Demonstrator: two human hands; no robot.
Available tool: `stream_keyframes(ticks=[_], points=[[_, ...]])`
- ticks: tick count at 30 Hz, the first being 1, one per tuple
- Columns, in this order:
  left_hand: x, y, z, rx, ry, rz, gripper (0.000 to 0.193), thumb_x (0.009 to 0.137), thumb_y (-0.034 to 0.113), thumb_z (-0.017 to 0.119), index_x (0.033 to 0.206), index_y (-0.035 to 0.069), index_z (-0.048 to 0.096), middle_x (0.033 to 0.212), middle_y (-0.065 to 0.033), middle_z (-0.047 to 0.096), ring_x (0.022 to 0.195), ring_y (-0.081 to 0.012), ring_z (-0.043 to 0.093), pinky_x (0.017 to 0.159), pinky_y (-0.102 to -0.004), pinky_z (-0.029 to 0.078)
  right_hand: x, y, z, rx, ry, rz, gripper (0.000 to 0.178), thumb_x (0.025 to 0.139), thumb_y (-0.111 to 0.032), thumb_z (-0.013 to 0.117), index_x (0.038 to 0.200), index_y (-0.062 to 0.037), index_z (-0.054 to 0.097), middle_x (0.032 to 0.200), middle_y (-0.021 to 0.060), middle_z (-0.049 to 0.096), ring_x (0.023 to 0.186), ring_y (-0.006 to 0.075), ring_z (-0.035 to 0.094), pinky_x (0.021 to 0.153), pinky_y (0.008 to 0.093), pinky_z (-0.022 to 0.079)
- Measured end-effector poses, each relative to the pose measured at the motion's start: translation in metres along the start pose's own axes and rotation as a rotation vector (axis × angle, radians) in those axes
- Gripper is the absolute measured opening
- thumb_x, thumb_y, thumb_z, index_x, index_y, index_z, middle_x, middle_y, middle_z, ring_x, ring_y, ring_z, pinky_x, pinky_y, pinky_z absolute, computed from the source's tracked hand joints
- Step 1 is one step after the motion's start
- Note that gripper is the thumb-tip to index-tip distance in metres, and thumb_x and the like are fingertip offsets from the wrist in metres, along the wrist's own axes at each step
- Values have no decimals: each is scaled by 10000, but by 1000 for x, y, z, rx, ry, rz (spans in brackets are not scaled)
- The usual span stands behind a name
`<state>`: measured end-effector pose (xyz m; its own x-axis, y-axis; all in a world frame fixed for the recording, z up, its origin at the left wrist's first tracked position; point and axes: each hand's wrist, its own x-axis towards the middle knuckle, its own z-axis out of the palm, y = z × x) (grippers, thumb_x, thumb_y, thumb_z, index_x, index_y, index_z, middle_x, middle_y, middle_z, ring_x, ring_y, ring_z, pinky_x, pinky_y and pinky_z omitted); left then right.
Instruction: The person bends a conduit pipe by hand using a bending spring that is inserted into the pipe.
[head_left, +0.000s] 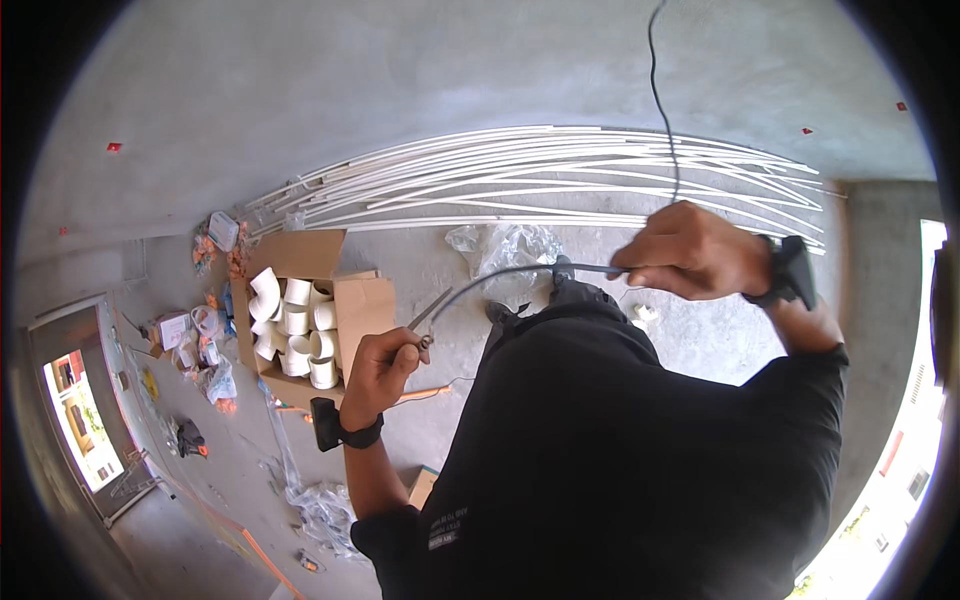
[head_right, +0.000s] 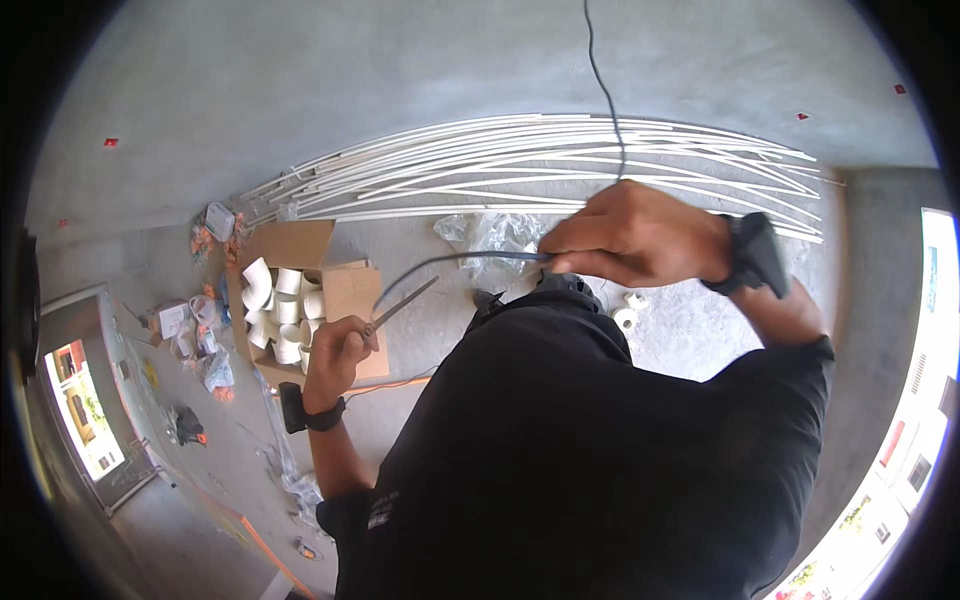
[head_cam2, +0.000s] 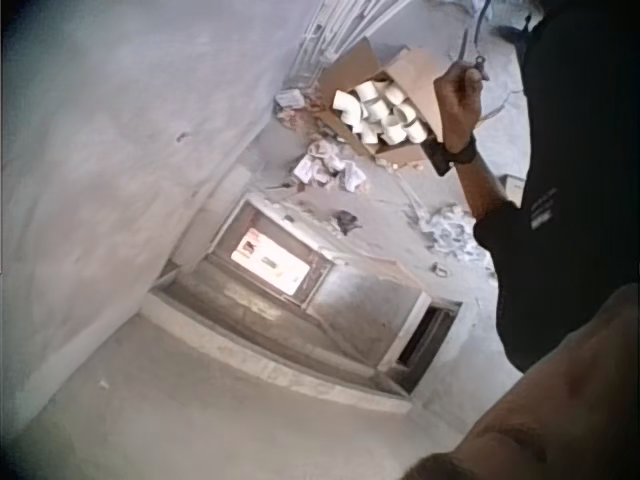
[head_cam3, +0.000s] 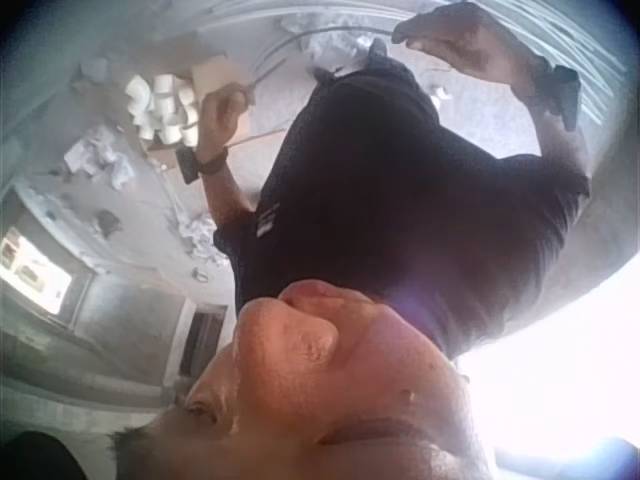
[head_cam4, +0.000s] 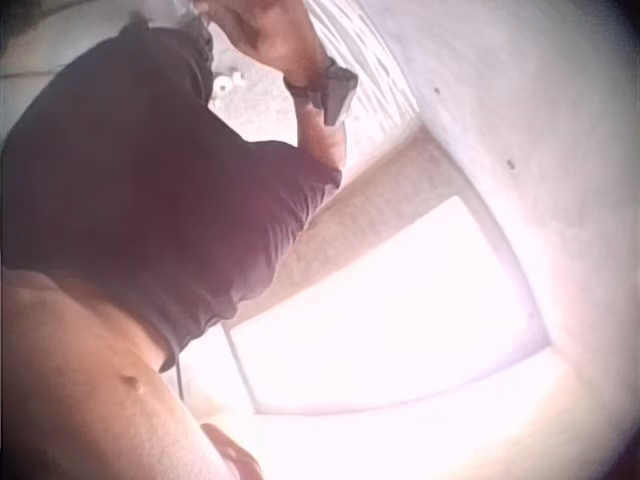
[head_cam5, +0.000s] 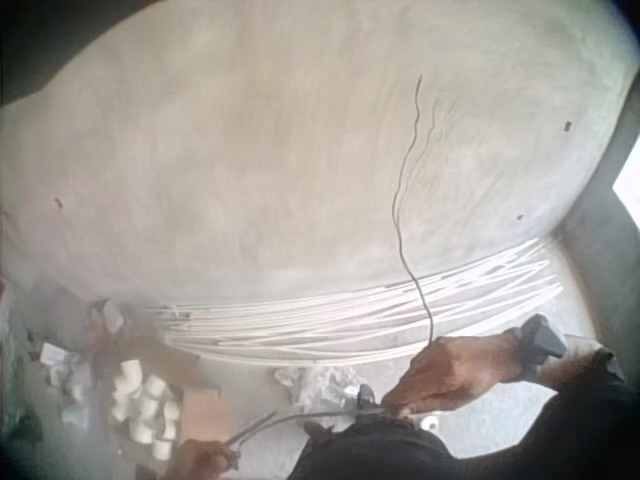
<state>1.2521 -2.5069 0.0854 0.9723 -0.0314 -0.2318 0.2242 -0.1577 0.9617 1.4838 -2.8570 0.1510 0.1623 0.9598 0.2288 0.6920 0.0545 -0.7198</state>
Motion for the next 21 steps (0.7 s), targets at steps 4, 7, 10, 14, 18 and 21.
stream_keyframes(ticks=[4,7,10,14,18,21], points=[[-10,11,-4,279,-149,-61,260,876,231,698,797,-2,617,573,-68,512,507,-126,446,491,-297,357,-11,-22,-33,208,-184,188,211,916,-150,665,1058,3,697,780,146,694,656,280,658,568,364,482],[-15,19,-2,338,-266,-73,247,872,229,698,793,8,623,561,-98,493,482,-180,451,485,-314,361,-8,-42,-54,280,-375,404,202,929,-141,648,1069,-3,696,839,166,705,727,304,681,622,365,517],[0,22,-4,311,-245,-52,264,886,218,668,766,-4,592,551,-80,475,483,-153,435,482,-306,345,-15,-36,-51,264,-362,468,221,955,-170,619,1076,-3,699,866,168,712,696,294,669,623,357,513],[-5,5,-11,251,-172,-138,346,922,257,611,720,-6,512,541,-22,418,511,-86,365,472,-277,285,-23,-21,-38,193,-250,428,234,953,-178,619,1124,-27,670,932,147,699,798,306,653,704,395,515],[-10,9,-14,51,-108,-120,516,976,416,534,667,38,367,554,15,361,522,-72,319,475,-265,254,-33,-30,-25,-22,-173,330,268,939,-182,625,1179,-64,608,970,128,666,854,338,628,756,434,502],[-15,3,-19,87,-40,-126,568,972,484,531,660,43,354,565,12,368,523,-80,330,482,-264,258,-32,-39,-19,20,-194,379,329,929,-199,633,1220,-63,564,954,132,652,845,354,625,744,449,507]])
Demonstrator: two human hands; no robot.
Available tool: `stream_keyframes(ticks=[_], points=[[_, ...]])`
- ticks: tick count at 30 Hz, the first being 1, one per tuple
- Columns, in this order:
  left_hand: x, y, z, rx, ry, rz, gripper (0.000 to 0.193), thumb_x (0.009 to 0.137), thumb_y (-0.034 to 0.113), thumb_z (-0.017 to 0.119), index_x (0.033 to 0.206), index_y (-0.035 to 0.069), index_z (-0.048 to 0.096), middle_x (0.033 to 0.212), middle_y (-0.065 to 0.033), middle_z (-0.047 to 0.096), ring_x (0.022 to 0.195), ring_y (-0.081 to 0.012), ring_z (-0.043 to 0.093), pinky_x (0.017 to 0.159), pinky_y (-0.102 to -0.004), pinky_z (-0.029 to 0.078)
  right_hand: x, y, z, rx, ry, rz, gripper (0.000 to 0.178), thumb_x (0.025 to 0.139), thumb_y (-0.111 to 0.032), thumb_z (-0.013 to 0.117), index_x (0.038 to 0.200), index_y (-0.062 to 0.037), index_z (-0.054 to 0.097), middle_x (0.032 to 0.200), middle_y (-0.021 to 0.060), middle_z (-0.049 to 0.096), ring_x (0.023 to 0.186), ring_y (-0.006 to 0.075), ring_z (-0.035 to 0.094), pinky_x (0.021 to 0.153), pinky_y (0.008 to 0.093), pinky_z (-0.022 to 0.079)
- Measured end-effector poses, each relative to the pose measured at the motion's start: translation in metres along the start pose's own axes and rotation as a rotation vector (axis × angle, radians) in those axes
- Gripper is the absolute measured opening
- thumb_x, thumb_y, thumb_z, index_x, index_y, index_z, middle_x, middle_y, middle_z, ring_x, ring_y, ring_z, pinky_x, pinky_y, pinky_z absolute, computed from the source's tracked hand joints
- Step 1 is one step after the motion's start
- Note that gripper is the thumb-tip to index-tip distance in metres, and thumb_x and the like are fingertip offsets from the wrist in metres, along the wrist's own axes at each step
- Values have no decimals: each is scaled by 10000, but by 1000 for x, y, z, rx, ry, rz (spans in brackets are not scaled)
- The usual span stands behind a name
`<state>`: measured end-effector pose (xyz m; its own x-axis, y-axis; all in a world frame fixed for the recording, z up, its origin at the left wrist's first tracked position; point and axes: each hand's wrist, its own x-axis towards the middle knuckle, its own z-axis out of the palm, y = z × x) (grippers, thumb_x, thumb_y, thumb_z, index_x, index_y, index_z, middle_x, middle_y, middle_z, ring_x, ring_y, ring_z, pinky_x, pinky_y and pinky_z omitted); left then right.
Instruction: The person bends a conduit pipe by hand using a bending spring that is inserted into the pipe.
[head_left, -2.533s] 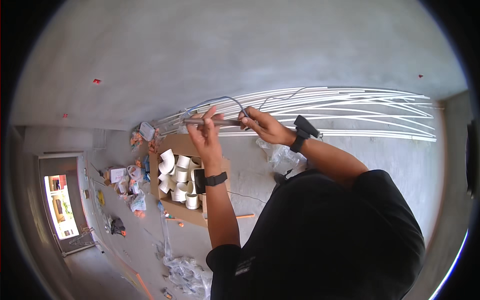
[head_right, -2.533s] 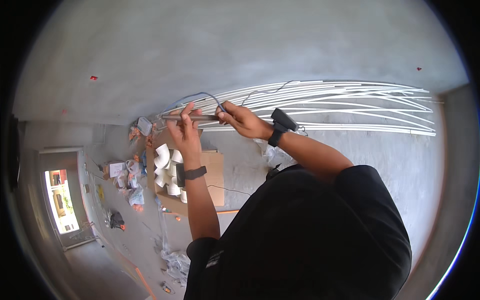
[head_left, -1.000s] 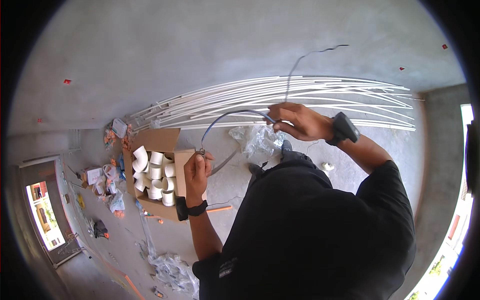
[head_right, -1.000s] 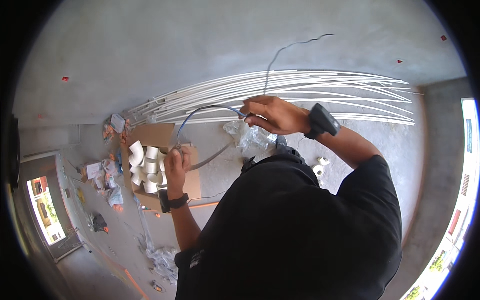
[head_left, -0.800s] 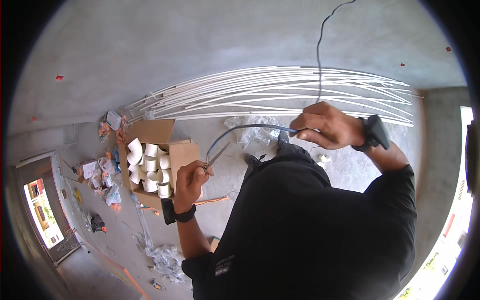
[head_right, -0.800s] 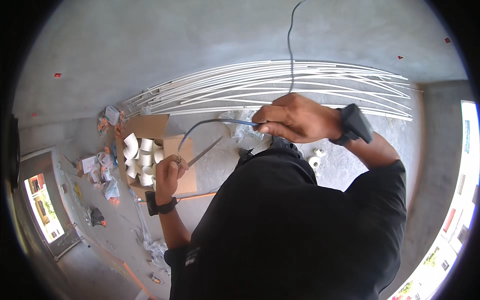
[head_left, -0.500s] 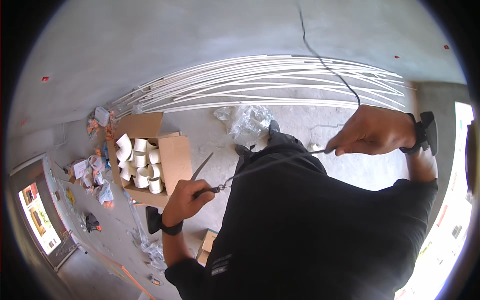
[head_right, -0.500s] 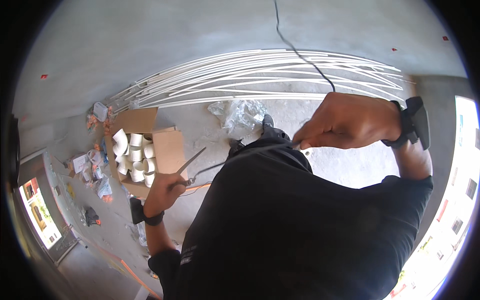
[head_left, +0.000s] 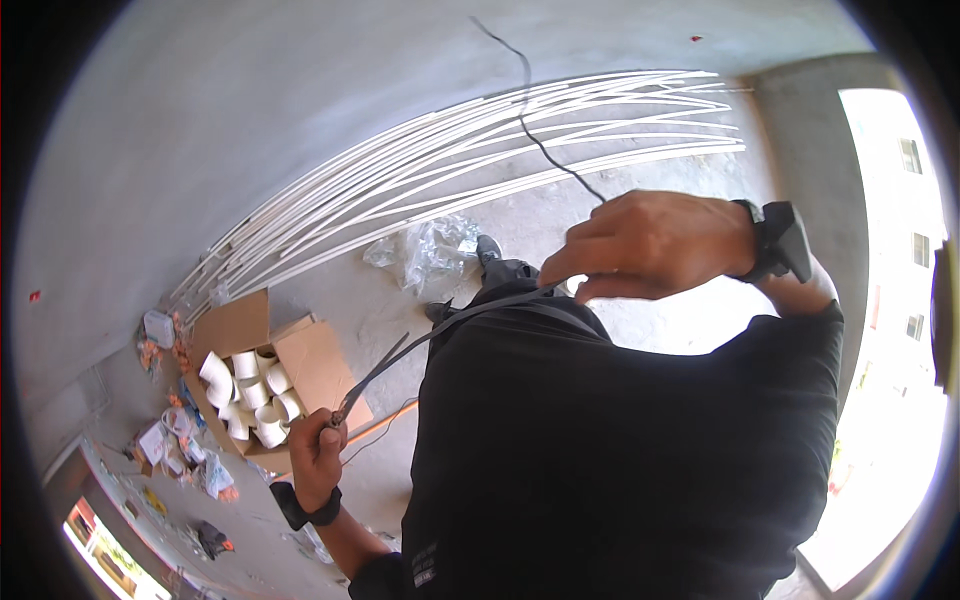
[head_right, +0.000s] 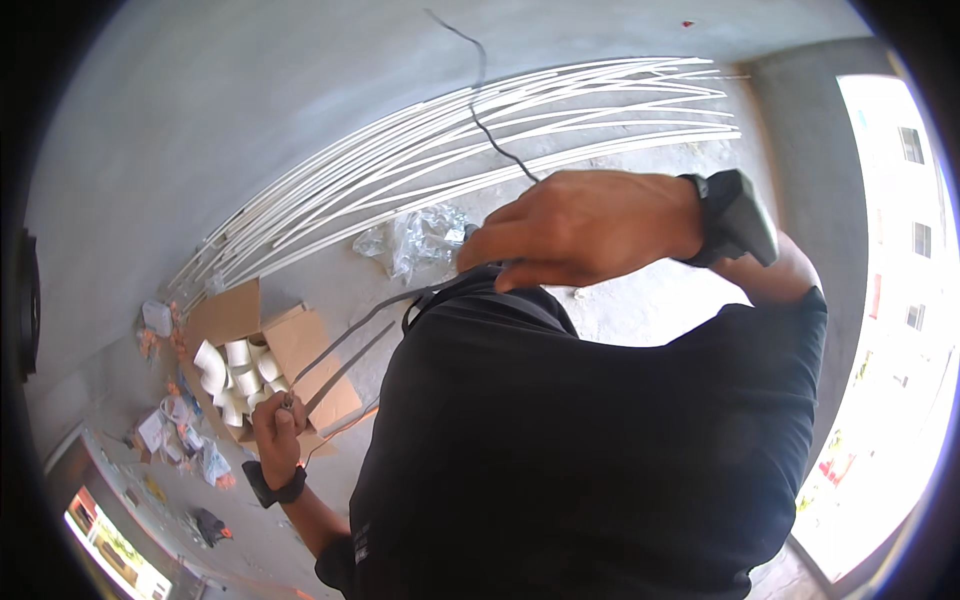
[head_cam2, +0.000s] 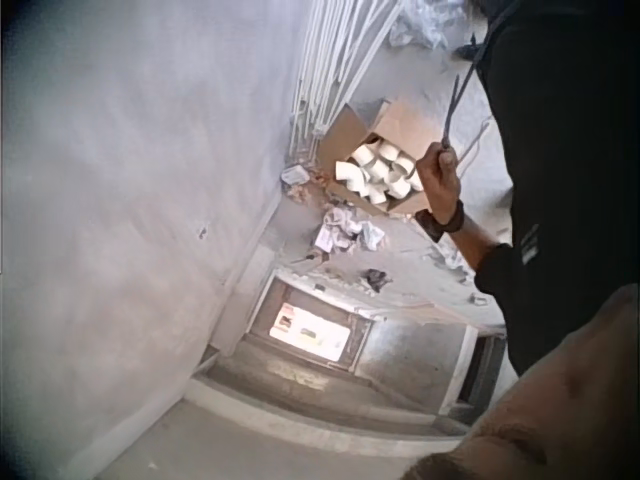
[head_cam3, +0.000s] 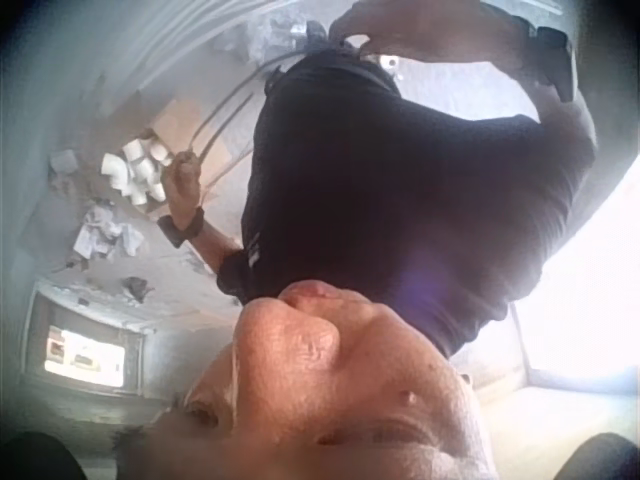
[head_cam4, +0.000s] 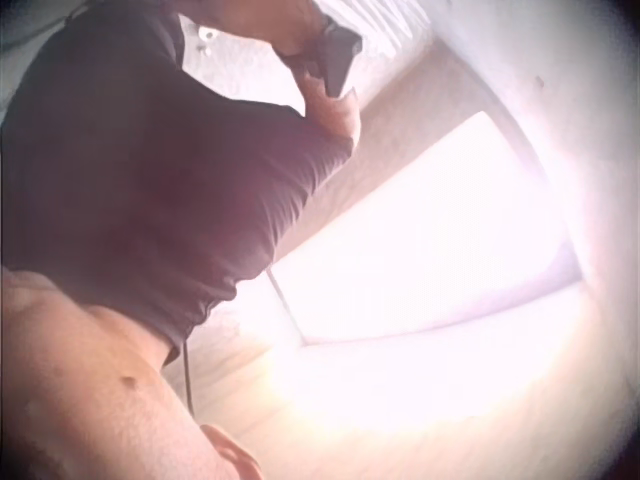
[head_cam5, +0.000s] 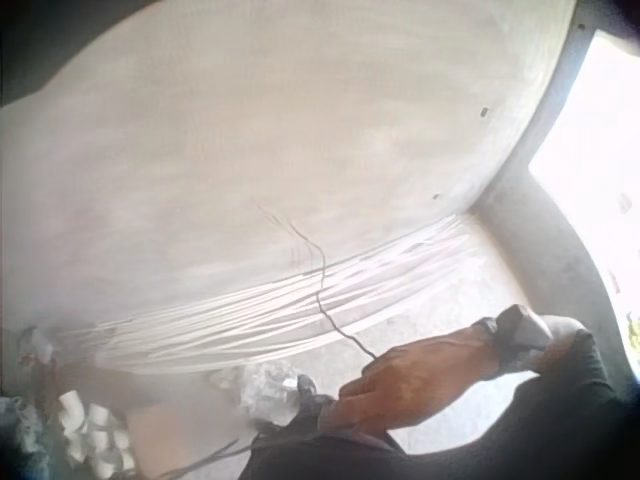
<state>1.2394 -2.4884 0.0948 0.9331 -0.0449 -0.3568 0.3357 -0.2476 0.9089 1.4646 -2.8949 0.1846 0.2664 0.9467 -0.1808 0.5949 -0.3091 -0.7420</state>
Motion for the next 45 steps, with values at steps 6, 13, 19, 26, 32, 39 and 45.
stream_keyframes(ticks=[6,13,19,26,32,39,45], points=[[10,-7,-2,-17,18,26,575,970,503,527,663,49,355,559,20,336,522,-79,284,484,-273,214,-15,6,22,-128,195,-179,465,882,-229,685,1296,-54,569,731,79,582,649,255,594,608,375,509],[27,7,2,94,-87,31,496,970,401,554,687,12,436,535,-5,395,494,-89,341,470,-275,265,-37,8,19,14,58,81,481,937,-231,621,1392,-121,506,700,138,605,638,331,598,597,437,474],[51,28,23,328,-168,63,383,959,285,586,727,-13,521,532,-49,433,482,-116,398,467,-298,312,-45,39,30,-156,-8,406,516,938,-211,613,1431,-160,470,666,120,653,572,318,599,568,407,491],[75,27,39,315,-149,78,431,975,324,562,707,-3,476,523,-38,377,465,-140,362,462,-315,274,-52,84,43,-219,286,359,476,915,-187,640,1375,-130,531,677,82,664,607,269,640,594,372,525],[88,21,36,-164,-23,370,508,1015,521,412,779,70,417,632,-10,356,545,-112,304,521,-274,248,-6,117,58,-395,645,24,400,872,-192,678,1260,-114,617,886,76,671,888,222,655,798,361,530],[81,42,37,-467,513,509,506,1030,549,282,826,104,409,629,21,279,564,-96,257,562,-258,271,59,97,103,148,842,-58,285,871,-171,698,1142,-89,660,1093,113,629,1015,288,632,813,388,536],[82,58,70,-607,779,469,490,1033,535,304,891,97,472,659,19,311,594,-95,281,622,-259,311,115,137,172,487,288,277,522,961,-507,519,927,-28,722,750,119,696,708,274,697,653,360,564]])
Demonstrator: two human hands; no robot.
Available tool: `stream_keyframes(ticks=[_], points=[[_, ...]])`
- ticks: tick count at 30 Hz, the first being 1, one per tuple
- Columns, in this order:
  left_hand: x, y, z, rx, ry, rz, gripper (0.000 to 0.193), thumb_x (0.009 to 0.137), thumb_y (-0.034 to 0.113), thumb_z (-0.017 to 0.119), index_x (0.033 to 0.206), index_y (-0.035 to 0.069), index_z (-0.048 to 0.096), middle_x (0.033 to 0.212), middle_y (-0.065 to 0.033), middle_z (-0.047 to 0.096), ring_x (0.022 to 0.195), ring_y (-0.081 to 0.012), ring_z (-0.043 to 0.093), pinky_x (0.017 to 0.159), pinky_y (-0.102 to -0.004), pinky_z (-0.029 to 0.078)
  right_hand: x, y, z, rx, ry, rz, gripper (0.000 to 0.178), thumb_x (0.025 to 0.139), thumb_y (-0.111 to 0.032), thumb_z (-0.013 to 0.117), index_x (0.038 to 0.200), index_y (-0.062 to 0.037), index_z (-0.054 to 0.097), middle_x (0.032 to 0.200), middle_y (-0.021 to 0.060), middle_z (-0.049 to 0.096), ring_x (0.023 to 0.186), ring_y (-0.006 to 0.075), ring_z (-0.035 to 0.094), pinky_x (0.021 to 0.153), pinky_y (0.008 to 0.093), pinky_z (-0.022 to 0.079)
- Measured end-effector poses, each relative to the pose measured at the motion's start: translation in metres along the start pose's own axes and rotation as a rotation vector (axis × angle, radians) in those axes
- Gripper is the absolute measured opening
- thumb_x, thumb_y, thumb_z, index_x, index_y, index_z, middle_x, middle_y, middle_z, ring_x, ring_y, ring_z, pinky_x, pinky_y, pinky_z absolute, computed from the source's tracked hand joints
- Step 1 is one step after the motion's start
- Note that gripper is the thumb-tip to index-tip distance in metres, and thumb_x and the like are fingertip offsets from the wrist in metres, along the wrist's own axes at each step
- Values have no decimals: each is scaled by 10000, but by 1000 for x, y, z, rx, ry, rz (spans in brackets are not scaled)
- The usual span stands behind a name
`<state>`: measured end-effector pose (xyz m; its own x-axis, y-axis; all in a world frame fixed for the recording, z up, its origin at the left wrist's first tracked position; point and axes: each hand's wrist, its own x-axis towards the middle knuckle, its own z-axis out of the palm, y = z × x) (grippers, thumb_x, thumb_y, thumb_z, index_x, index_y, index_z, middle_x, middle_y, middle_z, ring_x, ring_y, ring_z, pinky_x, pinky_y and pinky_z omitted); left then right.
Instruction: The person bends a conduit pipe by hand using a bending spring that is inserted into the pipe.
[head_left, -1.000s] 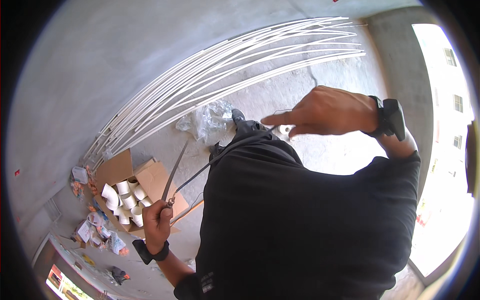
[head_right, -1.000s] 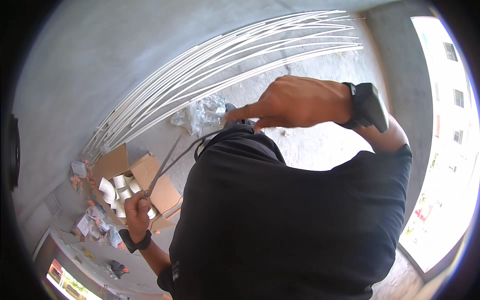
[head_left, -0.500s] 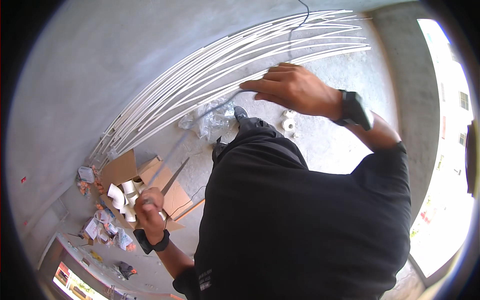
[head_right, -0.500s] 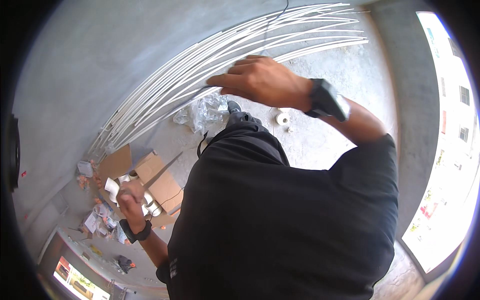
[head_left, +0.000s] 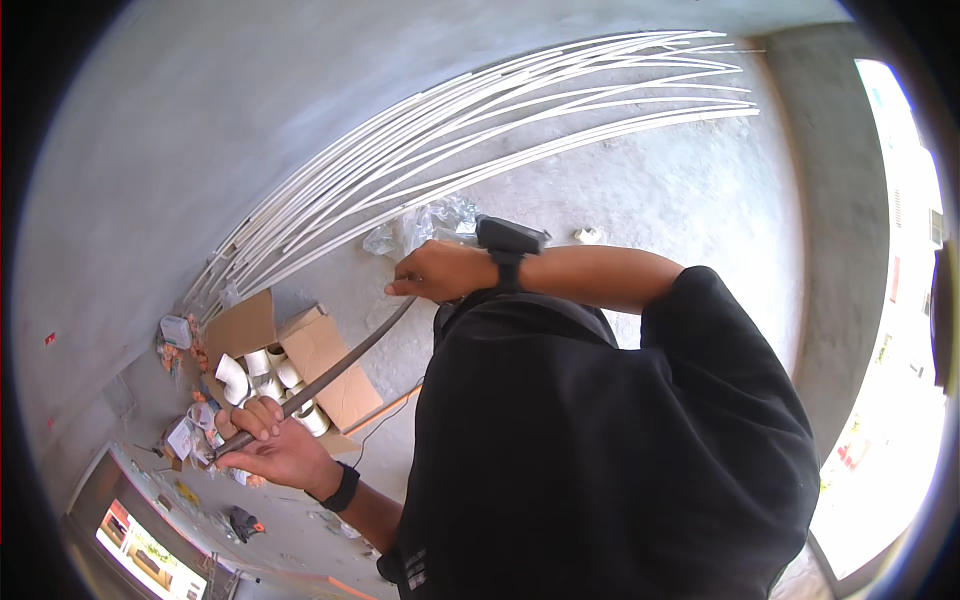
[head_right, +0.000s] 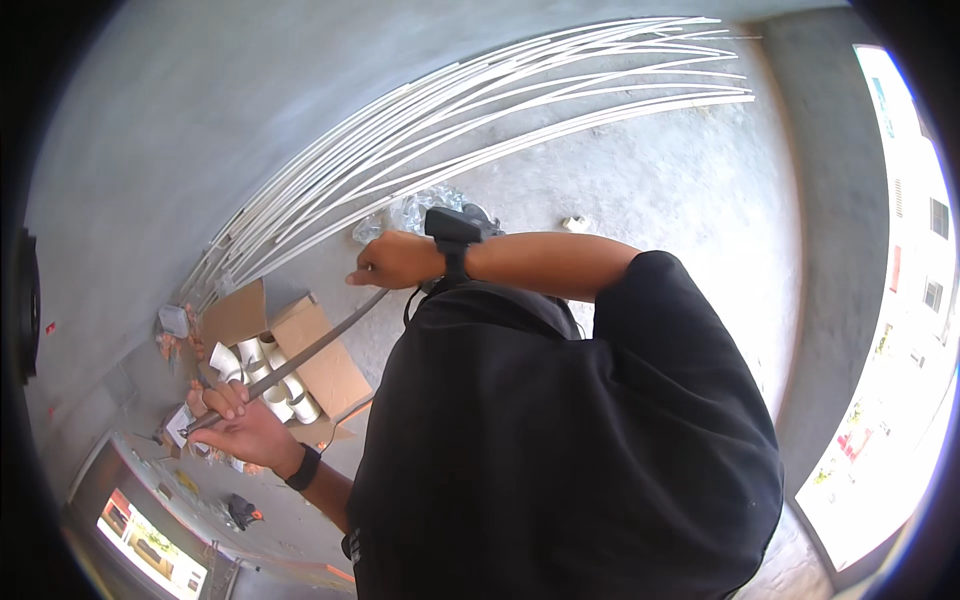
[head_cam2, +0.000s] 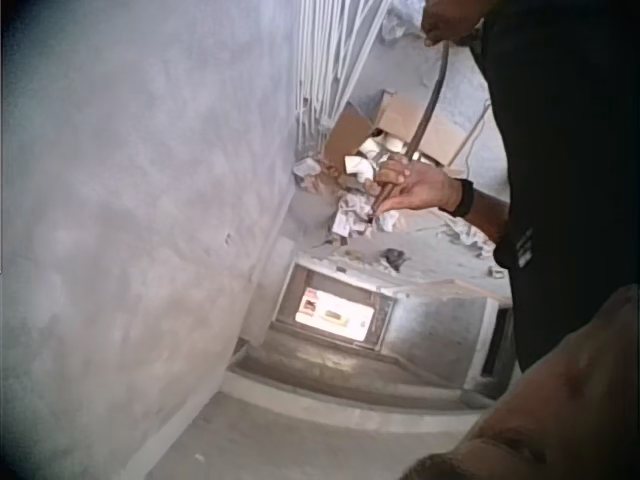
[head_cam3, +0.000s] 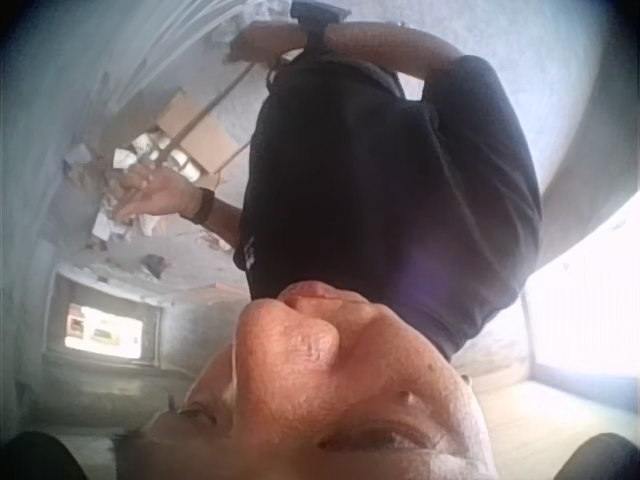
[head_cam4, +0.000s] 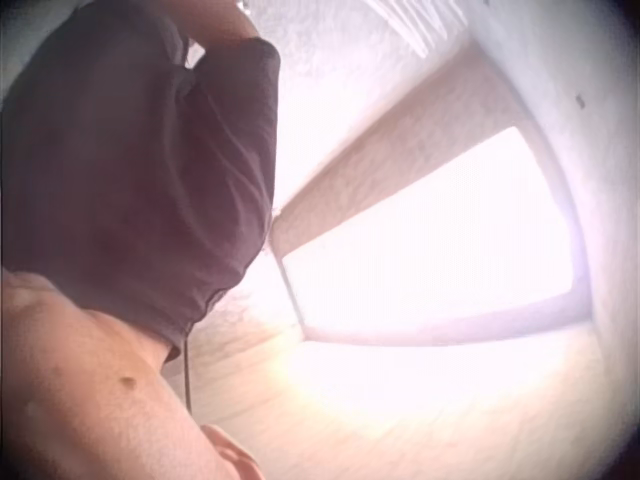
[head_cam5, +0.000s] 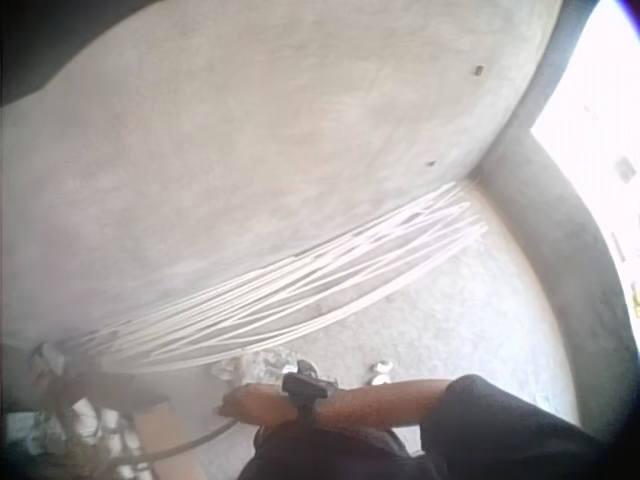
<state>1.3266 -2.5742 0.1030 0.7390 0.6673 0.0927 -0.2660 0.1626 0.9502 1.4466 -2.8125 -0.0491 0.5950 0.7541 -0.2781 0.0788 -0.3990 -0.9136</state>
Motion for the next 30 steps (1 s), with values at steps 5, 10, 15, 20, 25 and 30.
stream_keyframes(ticks=[5,10,15,20,25,30], points=[[-4,2,-5,-194,-53,61,439,1010,520,413,873,114,511,668,25,341,616,-98,322,646,-265,334,46,42,34,402,-455,595,828,975,-653,304,1000,80,688,904,199,717,762,224,730,535,295,582],[-8,19,-14,-468,61,-7,434,1009,481,447,759,126,464,662,13,338,607,-113,324,656,-281,329,54,77,63,1016,-319,789,805,960,-627,413,1232,123,518,1101,247,666,911,292,712,697,340,611],[-9,11,-37,-773,168,-213,452,1038,461,373,731,130,403,661,7,326,611,-128,337,681,-308,335,58,77,69,1635,18,630,357,1026,-299,481,1167,22,549,1110,161,677,952,215,691,805,307,594],[-8,-19,-72,-580,252,-94,526,1009,540,347,765,100,502,665,-2,401,652,-172,421,767,-336,413,54,69,20,1769,54,322,225,1016,-221,487,1027,-10,564,997,117,678,889,179,668,791,276,573],[-7,-79,-112,-656,247,-219,578,990,564,336,795,62,546,715,-56,574,841,-223,581,858,-407,497,35,46,-30,1769,256,202,157,1003,-194,507,1000,-53,575,1010,79,676,1051,203,651,880,325,541],[6,-125,-128,-874,224,-575,523,965,478,498,994,-40,563,1072,-189,616,1050,-319,580,1045,-494,443,14,33,-59,1654,388,66,105,997,-195,529,1011,-95,555,1099,85,655,1218,259,574,1063,390,444]])
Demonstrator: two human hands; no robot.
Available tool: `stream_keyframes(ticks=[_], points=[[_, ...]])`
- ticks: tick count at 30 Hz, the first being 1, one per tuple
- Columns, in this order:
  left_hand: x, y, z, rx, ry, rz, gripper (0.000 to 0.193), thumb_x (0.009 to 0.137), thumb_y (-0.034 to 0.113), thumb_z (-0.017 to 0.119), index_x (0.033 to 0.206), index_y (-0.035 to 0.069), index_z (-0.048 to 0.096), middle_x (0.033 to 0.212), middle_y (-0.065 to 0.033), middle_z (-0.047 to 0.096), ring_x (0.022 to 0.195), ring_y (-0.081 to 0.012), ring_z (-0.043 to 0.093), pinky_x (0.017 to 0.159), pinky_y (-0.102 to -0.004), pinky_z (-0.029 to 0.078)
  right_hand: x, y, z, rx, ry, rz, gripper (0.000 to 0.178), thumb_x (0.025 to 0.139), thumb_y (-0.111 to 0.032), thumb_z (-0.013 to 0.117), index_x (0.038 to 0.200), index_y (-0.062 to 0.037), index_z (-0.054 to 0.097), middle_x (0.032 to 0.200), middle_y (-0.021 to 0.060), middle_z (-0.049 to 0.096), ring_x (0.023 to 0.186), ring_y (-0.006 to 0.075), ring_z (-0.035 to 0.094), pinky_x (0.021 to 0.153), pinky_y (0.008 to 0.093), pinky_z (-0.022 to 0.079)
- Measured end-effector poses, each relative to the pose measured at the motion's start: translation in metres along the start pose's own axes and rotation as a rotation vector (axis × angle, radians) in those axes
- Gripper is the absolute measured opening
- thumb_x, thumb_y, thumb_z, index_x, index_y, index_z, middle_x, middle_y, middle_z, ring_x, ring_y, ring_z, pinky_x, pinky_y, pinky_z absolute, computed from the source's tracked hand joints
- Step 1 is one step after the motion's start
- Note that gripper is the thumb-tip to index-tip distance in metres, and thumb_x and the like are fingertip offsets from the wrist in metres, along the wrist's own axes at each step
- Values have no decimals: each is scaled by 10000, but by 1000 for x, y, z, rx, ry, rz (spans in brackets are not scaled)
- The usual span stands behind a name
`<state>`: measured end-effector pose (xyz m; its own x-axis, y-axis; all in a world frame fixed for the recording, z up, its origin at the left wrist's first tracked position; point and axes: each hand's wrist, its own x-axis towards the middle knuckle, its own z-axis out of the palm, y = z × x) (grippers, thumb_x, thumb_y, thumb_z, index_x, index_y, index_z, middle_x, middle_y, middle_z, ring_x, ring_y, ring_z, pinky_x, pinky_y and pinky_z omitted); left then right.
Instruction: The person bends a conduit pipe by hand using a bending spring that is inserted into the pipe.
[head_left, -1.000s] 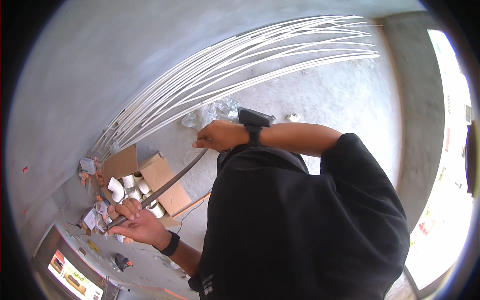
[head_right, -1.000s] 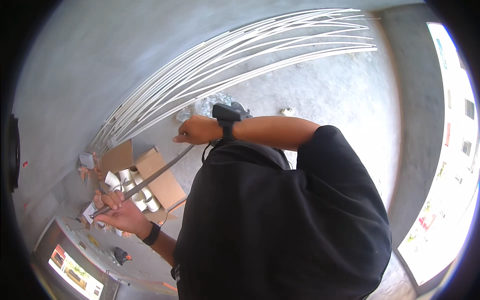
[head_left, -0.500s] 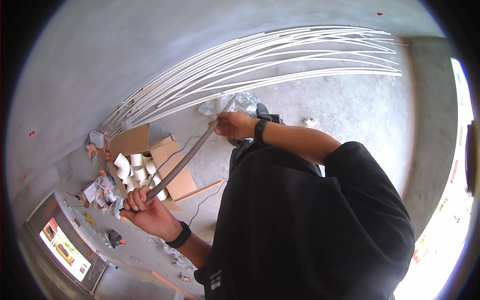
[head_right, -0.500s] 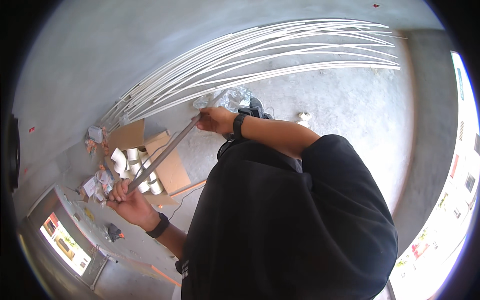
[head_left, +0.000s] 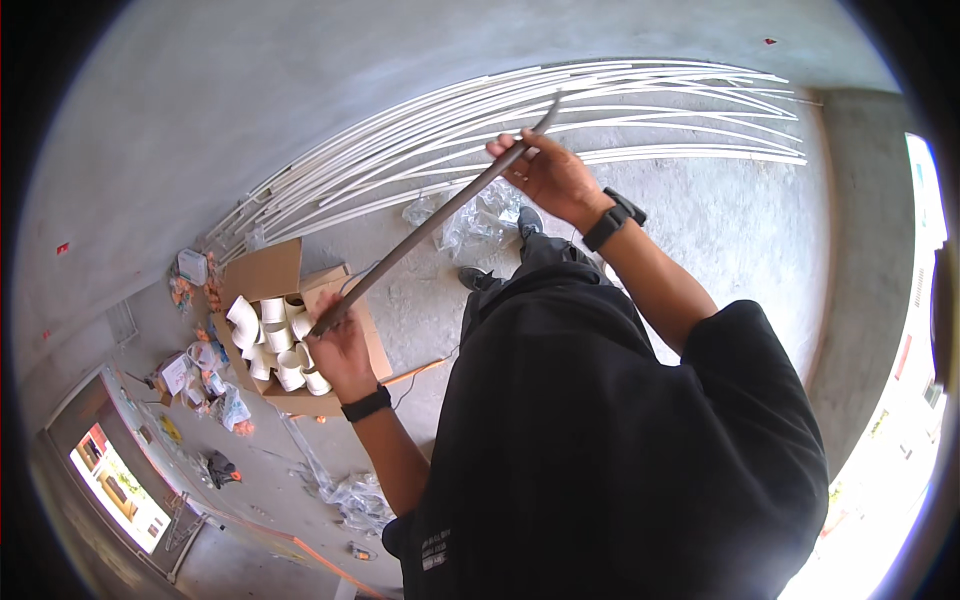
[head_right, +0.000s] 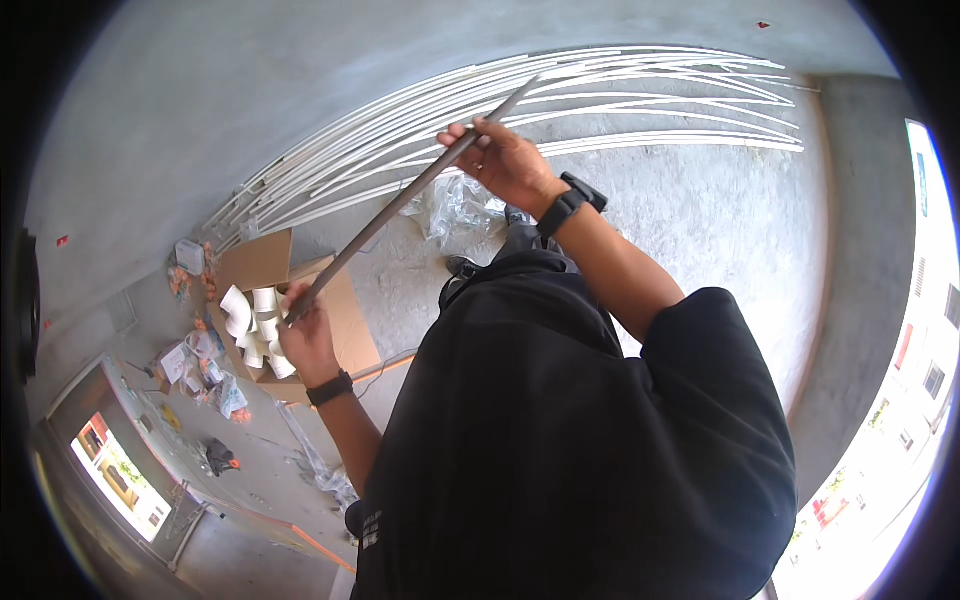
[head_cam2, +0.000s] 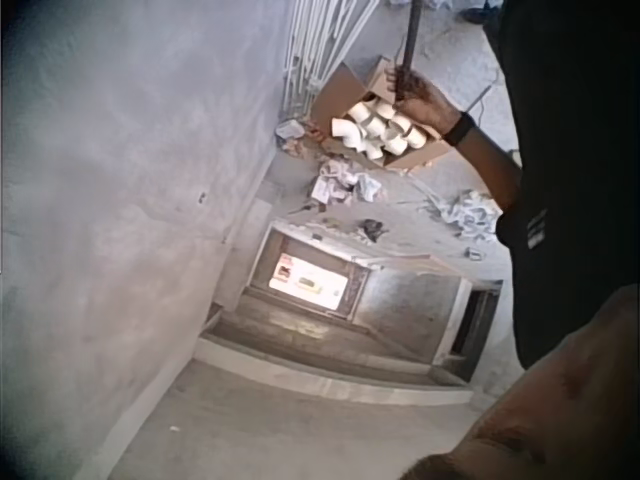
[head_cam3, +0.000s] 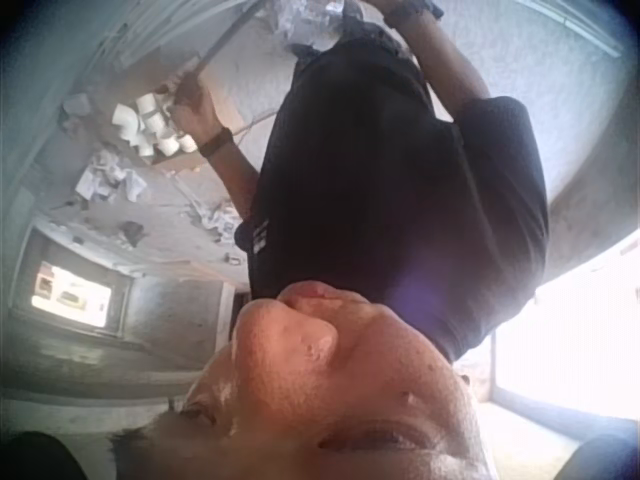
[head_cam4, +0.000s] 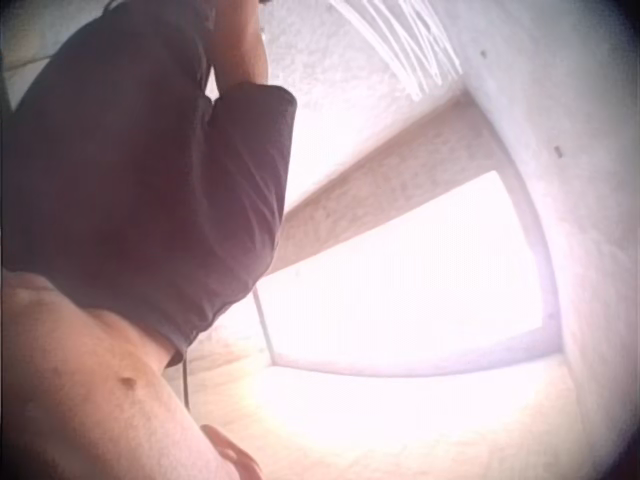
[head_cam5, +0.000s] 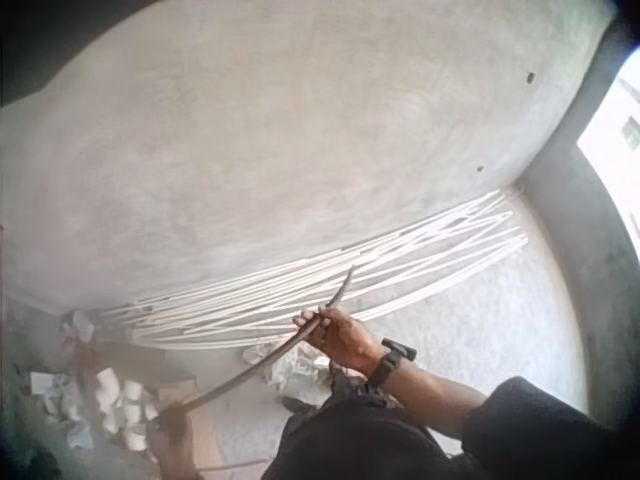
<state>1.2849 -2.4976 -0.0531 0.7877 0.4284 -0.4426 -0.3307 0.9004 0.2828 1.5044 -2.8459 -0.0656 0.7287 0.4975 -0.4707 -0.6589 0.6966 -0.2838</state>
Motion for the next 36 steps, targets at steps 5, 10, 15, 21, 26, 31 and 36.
stream_keyframes(ticks=[5,10,15,21,26,31,36], points=[[13,-40,-2,97,327,-310,490,988,379,532,1168,-73,473,1246,-257,562,1219,-370,535,1111,-567,375,-13,-43,-5,-161,-161,-265,94,1016,-180,492,1037,-101,538,1123,94,616,1232,295,553,1102,435,416],[11,-58,-7,312,255,-394,493,1003,416,507,1287,17,454,1260,-184,574,1182,-309,569,1042,-499,452,-41,-96,4,-306,-196,-511,97,1025,-167,482,1057,-106,550,1095,89,632,1236,293,547,1097,458,421],[18,-32,-84,475,387,-256,489,1004,432,501,1336,76,453,1226,-105,589,1124,-241,592,957,-399,505,-67,-129,11,-491,-221,-592,125,1021,-97,477,1112,-107,561,1043,101,684,1134,298,634,1048,450,467],[-33,-12,-196,932,737,-259,559,1009,479,452,1380,61,445,1269,-128,582,1103,-240,604,917,-373,492,-76,-131,-5,-1089,117,-776,295,1019,-145,513,1286,-22,499,1002,107,683,1085,276,658,1002,395,488],[-83,-25,-230,1062,840,-403,576,1011,479,424,1404,58,442,1289,-126,583,1117,-226,601,924,-384,479,-58,-165,-64,-341,438,-852,318,1015,-294,534,1200,-34,539,725,26,508,669,155,536,690,326,484],[-93,-30,-219,1074,836,-369,610,1010,496,413,1416,41,430,1298,-131,573,1124,-236,592,969,-397,457,-69,-171,-138,-585,635,-860,252,1004,-246,559,1138,-36,595,712,-6,478,607,103,457,562,245,413],[-76,-25,-197,1158,792,-336,602,1009,492,420,1400,34,444,1275,-162,581,1132,-268,595,971,-416,463,-63,-175,-170,-740,666,-743,281,1014,-229,542,1203,-27,594,733,-15,491,623,73,467,564,226,402]])
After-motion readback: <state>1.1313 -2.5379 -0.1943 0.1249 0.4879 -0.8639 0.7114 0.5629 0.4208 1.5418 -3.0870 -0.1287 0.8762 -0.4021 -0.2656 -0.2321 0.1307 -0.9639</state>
